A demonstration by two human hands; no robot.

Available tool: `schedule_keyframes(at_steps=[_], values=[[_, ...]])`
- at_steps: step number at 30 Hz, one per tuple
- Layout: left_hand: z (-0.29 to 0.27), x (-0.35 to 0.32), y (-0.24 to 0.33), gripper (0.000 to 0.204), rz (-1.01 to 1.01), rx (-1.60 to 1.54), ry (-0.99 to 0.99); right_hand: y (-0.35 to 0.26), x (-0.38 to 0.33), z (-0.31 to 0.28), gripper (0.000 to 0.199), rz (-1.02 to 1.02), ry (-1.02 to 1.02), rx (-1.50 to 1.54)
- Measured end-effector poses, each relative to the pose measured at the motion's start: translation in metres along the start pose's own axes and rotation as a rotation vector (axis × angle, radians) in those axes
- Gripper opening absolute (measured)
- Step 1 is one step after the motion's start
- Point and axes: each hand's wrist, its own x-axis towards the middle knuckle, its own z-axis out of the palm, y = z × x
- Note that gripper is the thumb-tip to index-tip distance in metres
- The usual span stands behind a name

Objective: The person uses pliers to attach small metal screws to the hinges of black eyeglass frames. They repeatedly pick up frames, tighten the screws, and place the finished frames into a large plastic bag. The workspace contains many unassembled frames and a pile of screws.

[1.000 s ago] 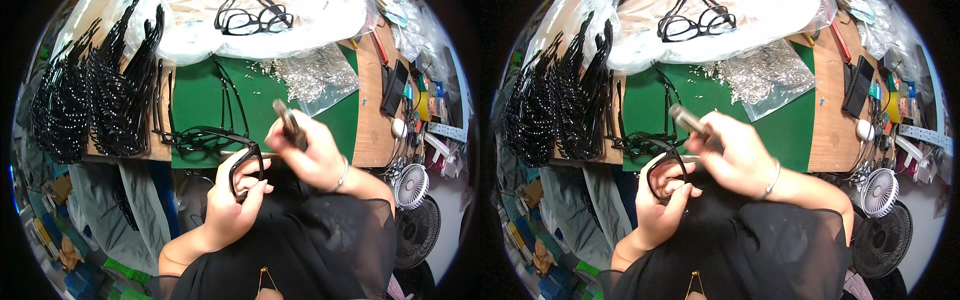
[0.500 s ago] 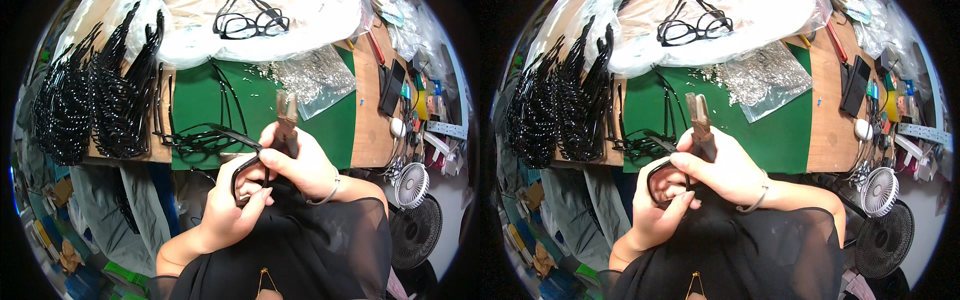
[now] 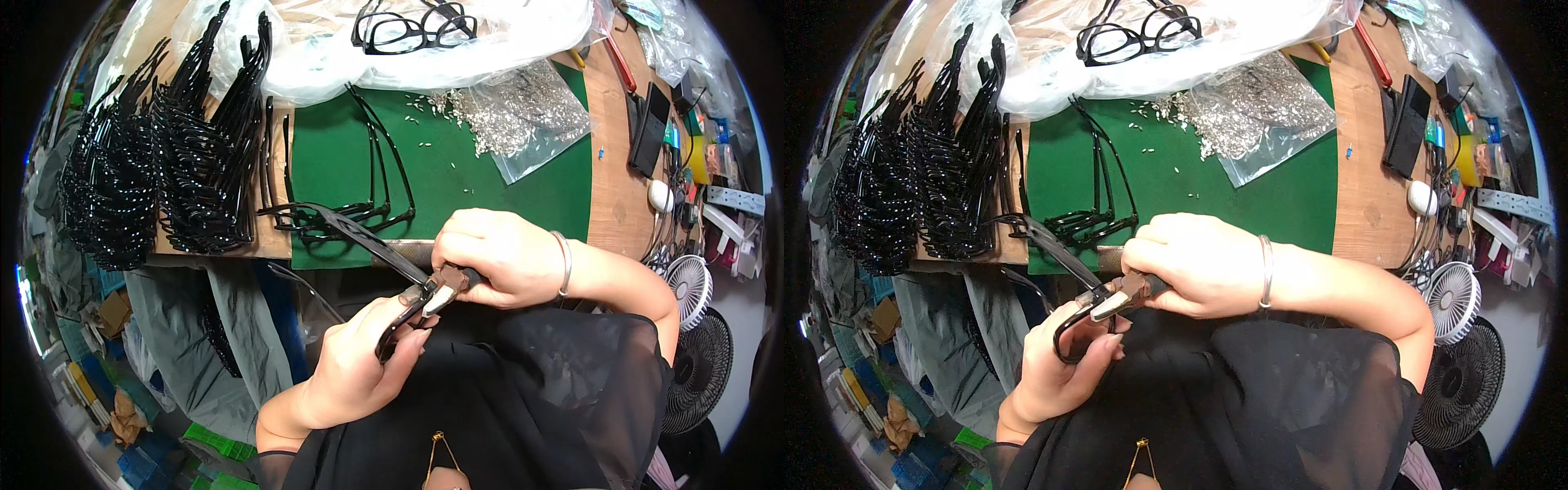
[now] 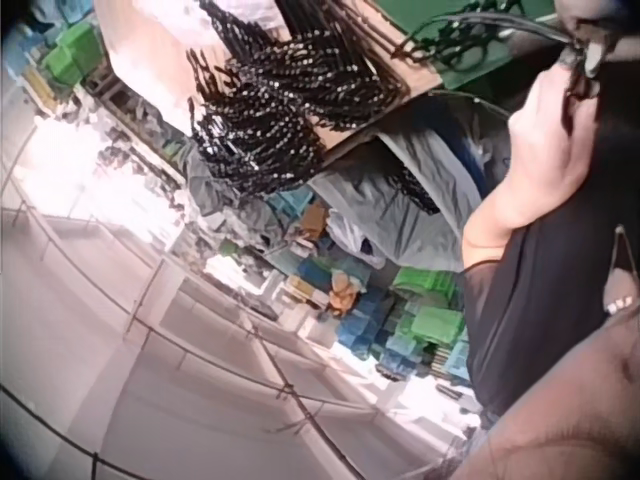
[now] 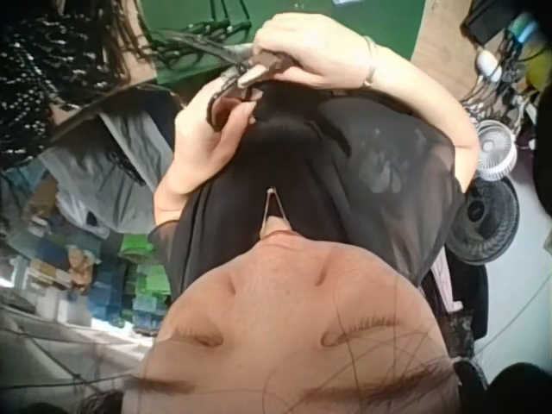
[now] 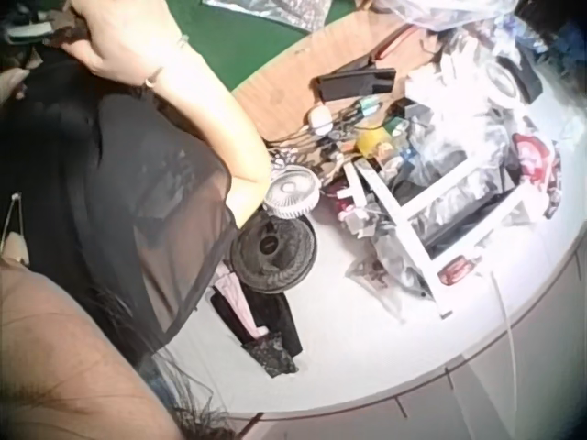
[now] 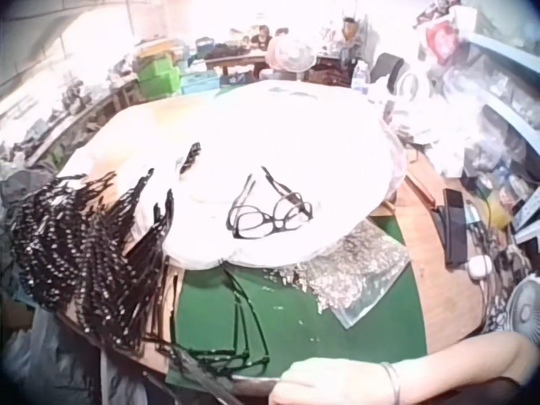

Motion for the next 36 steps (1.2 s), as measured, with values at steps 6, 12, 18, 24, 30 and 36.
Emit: schedule_keyframes(at_steps=[6, 12, 18, 24, 30, 36], values=[[0.002, 0.008, -0.005, 0.028, 0.189, 0.226, -0.011, 0.010, -0.006, 0.005, 0.025, -0.057, 0.064, -0.190], [-0.003, 0.004, -0.003, 0.029, 0.150, 0.201, -0.095, 0.005, -0.022, -0.005, 0.022, 0.037, -0.019, -0.068], [0.006, 0.011, -0.004, 0.030, 0.039, 0.040, -0.350, 0.010, -0.037, -0.011, 0.025, 0.283, 0.137, 0.031], [-0.022, 0.045, -0.034, 0.047, 0.281, 0.874, -0.013, 0.017, -0.037, -0.007, 0.019, 0.386, 0.157, 0.087], [-0.034, 0.076, -0.073, 0.070, 0.271, 1.161, 0.059, 0.018, -0.033, -0.002, 0.018, 0.316, 0.111, 0.040], [-0.048, 0.158, -0.021, 0.039, 0.624, 0.854, 0.305, 0.028, -0.046, 0.013, 0.015, 0.414, 0.156, -0.066]])
